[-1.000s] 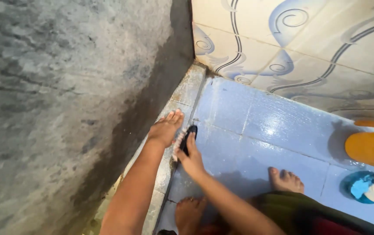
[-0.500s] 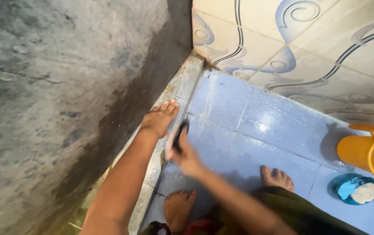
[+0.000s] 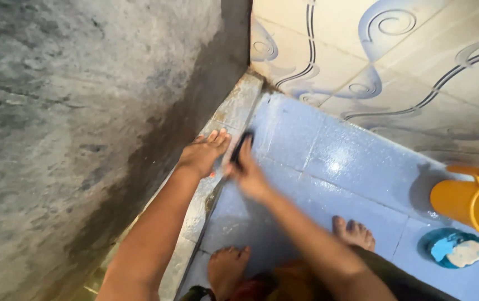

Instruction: Scrubbing bathroom wall and floor tiles with a brush and soapy water.

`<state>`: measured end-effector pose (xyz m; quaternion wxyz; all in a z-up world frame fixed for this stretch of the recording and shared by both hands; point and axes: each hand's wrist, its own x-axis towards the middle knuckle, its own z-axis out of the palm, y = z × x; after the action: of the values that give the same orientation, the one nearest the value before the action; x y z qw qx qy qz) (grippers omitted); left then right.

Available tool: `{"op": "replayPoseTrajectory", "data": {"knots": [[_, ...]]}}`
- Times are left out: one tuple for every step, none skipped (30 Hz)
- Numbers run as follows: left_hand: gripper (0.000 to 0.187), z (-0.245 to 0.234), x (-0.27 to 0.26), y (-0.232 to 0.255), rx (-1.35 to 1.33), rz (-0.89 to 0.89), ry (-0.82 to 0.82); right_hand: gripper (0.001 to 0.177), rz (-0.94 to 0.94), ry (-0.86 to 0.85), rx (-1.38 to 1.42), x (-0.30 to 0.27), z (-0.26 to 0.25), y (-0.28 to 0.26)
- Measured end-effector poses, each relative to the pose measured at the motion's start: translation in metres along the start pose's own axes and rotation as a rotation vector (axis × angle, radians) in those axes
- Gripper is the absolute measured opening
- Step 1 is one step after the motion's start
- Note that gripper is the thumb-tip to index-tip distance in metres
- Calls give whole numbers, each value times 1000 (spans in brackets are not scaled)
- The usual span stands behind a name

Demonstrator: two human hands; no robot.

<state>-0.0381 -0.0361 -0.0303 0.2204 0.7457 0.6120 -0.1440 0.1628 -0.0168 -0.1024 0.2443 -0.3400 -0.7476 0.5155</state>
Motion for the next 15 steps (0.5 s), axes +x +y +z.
{"op": "replayPoseTrajectory", "data": {"knots": [[114,5,-4,-1,-19,10,0,97,55,-26,41,-36,25,-17],[113,10,-8,-2,-37,20,1,99,110,-51,81,-73,50,-34],[113,10,-5,-2,-39,20,2,99,110,-52,80,-69,52,-27],[115,10,-4,-1,-33,13,17,99,99,-39,122,-66,53,-21],[116,11,-5,1,-30,2,28,100,90,-30,167,-66,55,-15],[116,13,-5,1,-33,-1,25,100,93,-35,169,-36,27,-35],[115,14,-3,3,-38,-16,38,79,291,-62,221,-5,-1,-54],[114,14,-3,5,-43,-30,51,64,488,-95,270,26,-30,-74],[114,18,-4,6,-45,-33,50,64,488,-99,270,46,-46,-53],[114,20,-5,7,-35,-11,69,73,370,-24,173,67,-63,-34],[114,16,-3,1,-11,12,92,84,237,55,81,96,-79,-17],[114,10,-8,2,1,10,95,84,227,61,86,80,-64,-14],[115,3,-7,6,3,-12,48,86,138,24,-20,65,-55,-9],[116,-2,-4,9,5,-34,1,87,50,-13,-126,51,-47,-3],[116,-3,-3,7,5,-31,7,87,48,-10,-131,16,-17,-3]]}}
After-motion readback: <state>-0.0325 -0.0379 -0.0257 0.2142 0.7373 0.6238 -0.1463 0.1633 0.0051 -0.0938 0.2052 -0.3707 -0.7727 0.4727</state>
